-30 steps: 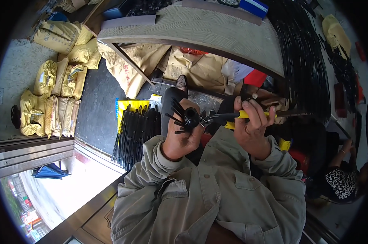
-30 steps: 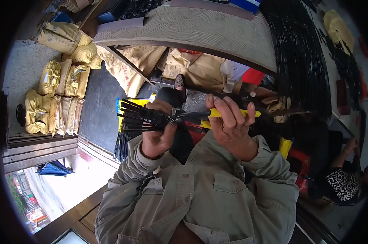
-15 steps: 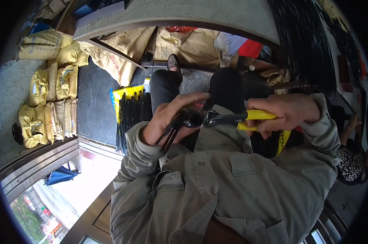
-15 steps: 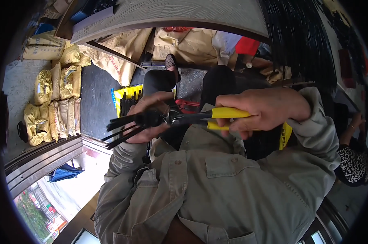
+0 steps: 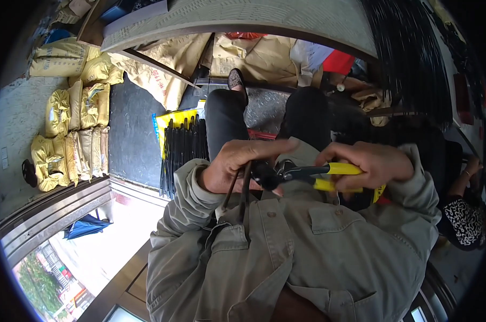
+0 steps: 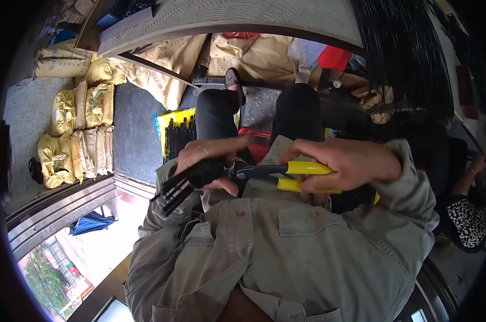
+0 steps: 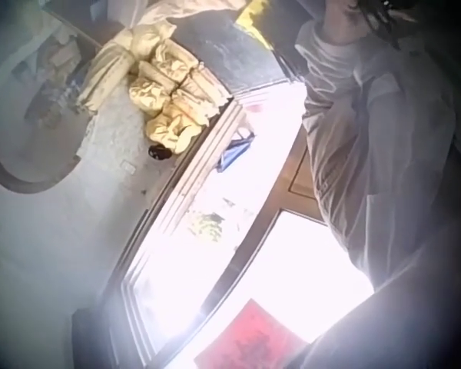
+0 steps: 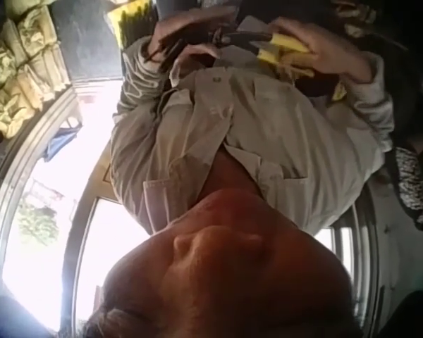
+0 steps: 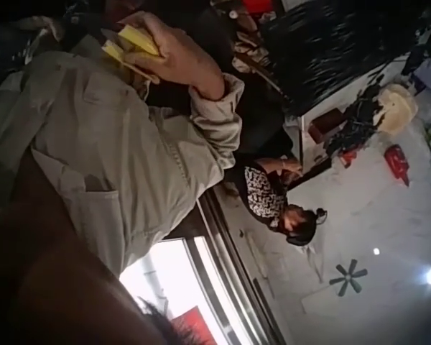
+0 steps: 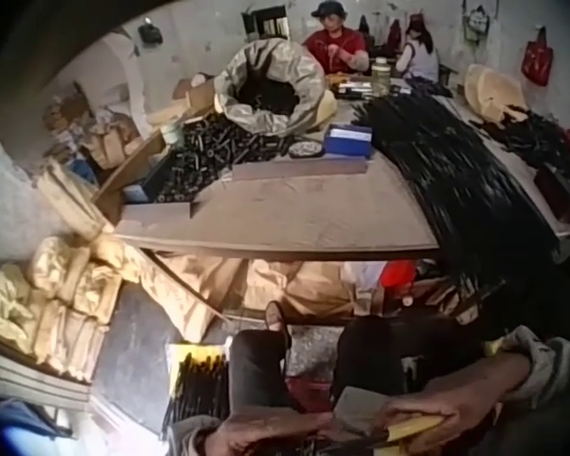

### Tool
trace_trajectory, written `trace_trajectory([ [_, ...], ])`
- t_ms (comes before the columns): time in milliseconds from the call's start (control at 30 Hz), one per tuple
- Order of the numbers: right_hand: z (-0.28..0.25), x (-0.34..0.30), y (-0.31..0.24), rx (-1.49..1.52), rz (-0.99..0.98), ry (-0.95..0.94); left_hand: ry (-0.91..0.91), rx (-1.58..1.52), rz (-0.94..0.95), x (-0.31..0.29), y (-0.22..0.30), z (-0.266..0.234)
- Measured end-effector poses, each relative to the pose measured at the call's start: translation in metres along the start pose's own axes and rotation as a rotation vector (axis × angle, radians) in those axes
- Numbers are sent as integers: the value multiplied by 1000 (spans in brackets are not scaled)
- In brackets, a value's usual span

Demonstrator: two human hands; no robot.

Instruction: Assembling bundles of black cables and securing them with connectors or fasteners using pliers.

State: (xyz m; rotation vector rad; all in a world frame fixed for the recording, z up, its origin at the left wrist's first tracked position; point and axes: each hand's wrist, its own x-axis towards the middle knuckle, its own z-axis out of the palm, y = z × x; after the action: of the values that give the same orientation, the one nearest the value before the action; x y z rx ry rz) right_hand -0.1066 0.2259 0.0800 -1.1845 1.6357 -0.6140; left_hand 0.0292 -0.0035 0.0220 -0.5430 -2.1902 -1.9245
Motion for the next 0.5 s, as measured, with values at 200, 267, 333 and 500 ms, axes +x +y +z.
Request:
trace_trajectory([
  [200, 11, 5, -11, -282, -213, 303, 45, 121, -53, 0, 4, -7],
  [267, 15, 4, -14, -819, -340, 605, 59, 133, -66, 0, 9, -6],
  [333, 7, -2, -9, -383, -171, 324, 76, 138, -85, 0, 11, -4],
  [500, -19, 13, 4, 674, 108, -294, -65, 3, 187, 7, -5, -7],
])
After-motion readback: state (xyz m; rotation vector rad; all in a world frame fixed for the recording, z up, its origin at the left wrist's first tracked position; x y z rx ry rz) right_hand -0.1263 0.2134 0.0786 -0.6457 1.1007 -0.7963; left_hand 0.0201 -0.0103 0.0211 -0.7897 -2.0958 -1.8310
